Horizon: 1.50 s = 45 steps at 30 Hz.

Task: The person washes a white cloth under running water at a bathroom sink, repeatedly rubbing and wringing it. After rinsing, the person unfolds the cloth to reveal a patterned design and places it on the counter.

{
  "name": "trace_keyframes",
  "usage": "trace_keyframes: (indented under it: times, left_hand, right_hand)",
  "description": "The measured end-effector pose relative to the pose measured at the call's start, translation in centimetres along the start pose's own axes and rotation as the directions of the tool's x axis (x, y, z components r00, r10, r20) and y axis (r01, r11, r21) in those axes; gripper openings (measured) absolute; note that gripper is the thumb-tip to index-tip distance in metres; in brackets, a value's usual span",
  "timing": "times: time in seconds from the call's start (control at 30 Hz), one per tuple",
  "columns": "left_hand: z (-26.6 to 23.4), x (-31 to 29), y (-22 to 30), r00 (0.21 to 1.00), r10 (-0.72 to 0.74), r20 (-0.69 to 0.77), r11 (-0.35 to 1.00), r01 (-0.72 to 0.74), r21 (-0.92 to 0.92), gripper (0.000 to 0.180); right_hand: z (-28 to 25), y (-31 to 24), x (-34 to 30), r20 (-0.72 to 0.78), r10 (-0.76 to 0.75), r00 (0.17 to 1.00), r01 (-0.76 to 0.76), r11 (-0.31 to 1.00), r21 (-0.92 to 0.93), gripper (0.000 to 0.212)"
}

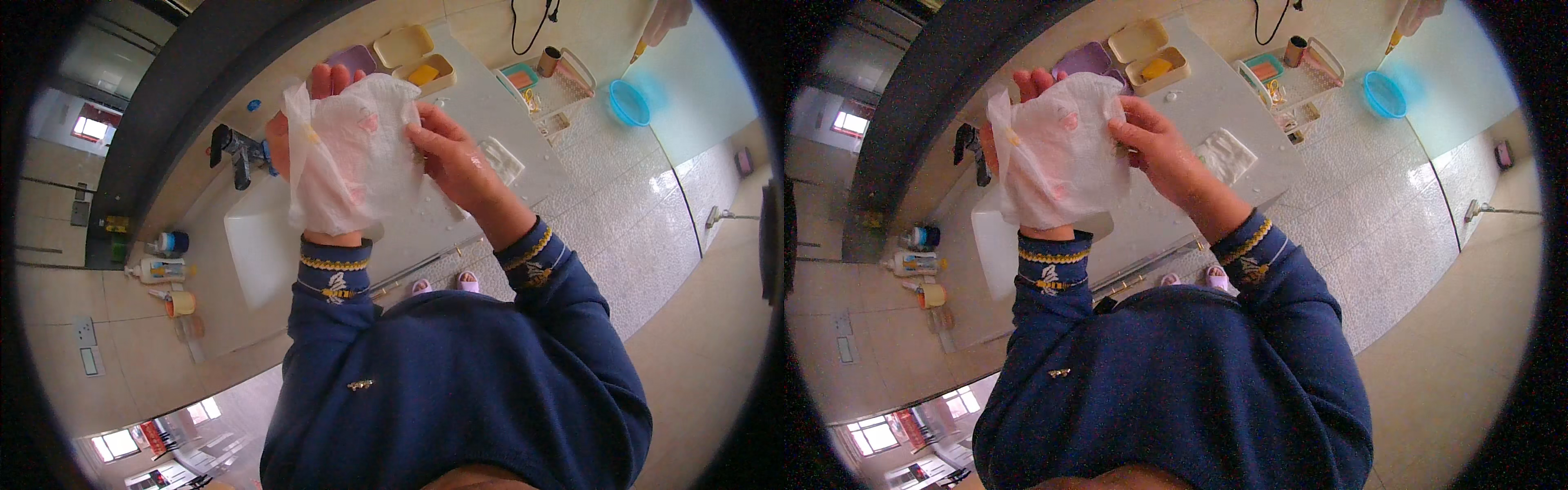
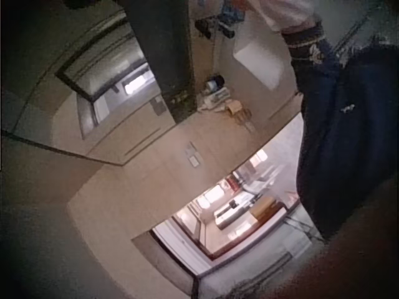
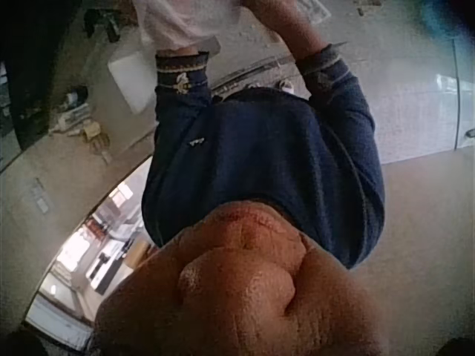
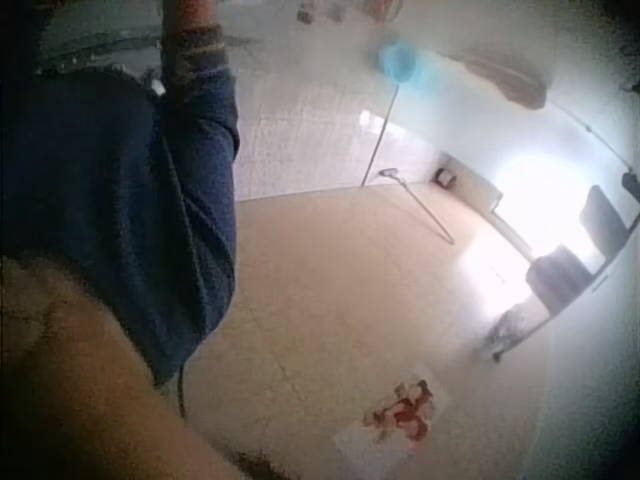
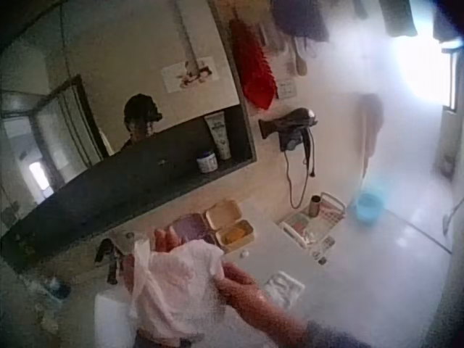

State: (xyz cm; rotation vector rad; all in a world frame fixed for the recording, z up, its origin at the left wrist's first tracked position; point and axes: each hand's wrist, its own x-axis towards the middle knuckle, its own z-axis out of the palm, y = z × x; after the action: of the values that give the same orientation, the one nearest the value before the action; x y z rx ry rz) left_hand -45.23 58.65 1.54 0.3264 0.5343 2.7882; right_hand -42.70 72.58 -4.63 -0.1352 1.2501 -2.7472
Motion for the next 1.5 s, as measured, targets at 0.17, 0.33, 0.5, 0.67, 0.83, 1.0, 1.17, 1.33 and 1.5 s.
trace_keyframes:
  times: [0.17, 0.33, 0.5, 0.67, 0.83, 1.0, 1.17, 1.33, 1.5]
  left_hand:
    - [-0.9, 0.1, 0.9, 0.995, -0.062, 0.081, 0.998, 0.061, 0.019, 0.063]
    - [-1.4, -0.1, 1.6, 0.961, 0.05, 0.272, 0.976, -0.104, 0.19, 0.053]
    - [-4.5, 0.7, 4.2, 0.918, 0.327, 0.225, 0.237, -0.31, 0.92, 0.04]
    - [-7.0, 1.1, 5.5, 0.939, 0.316, 0.135, 0.361, -0.25, 0.898, 0.046]
    - [-6.3, 0.9, 0.3, 0.967, -0.161, 0.198, 0.503, -0.092, 0.859, 0.06]
    - [-5.5, -1.4, -0.8, 0.899, -0.439, -0.012, 0.497, 0.254, 0.83, 0.053]
    - [-6.4, -1.2, -1.0, 0.927, -0.345, -0.15, 0.75, 0.368, 0.549, 0.036]
    - [-5.5, -0.9, -1.1, 0.946, -0.285, -0.156, 0.826, 0.325, 0.461, 0.035]
    - [-5.5, -0.3, -1.2, 0.935, -0.306, -0.182, 0.851, 0.354, 0.388, 0.041]
  right_hand:
    - [-0.7, -1.6, -0.6, -0.017, -0.083, 0.996, 0.084, 0.996, 0.031, 0.034]
    - [-1.3, -4.2, -0.8, 0.046, -0.058, 0.997, 0.055, 0.997, 0.054, 0.037]
    - [-1.5, -7.3, -1.2, 0.138, -0.13, 0.982, 0.154, 0.972, -0.18, 0.037]
    - [-1.3, -8.4, -0.3, 0.212, -0.06, 0.976, 0.153, 0.876, -0.458, 0.033]
    - [-1.4, -9.0, 0.5, 0.524, 0.01, 0.852, 0.419, 0.588, -0.692, 0.027]
    - [-1.9, -9.0, 1.1, 0.297, 0.228, 0.927, 0.03, 0.745, -0.666, 0.027]
    - [-5.2, -6.5, 2.3, 0.079, 0.094, 0.992, -0.026, 0.793, -0.609, 0.039]
    - [-10.3, -1.0, 1.5, -0.28, -0.039, 0.959, -0.057, 0.943, -0.327, 0.047]
    - [-8.7, 4.2, -0.9, -0.009, 0.325, 0.946, -0.308, 0.889, -0.339, 0.067]
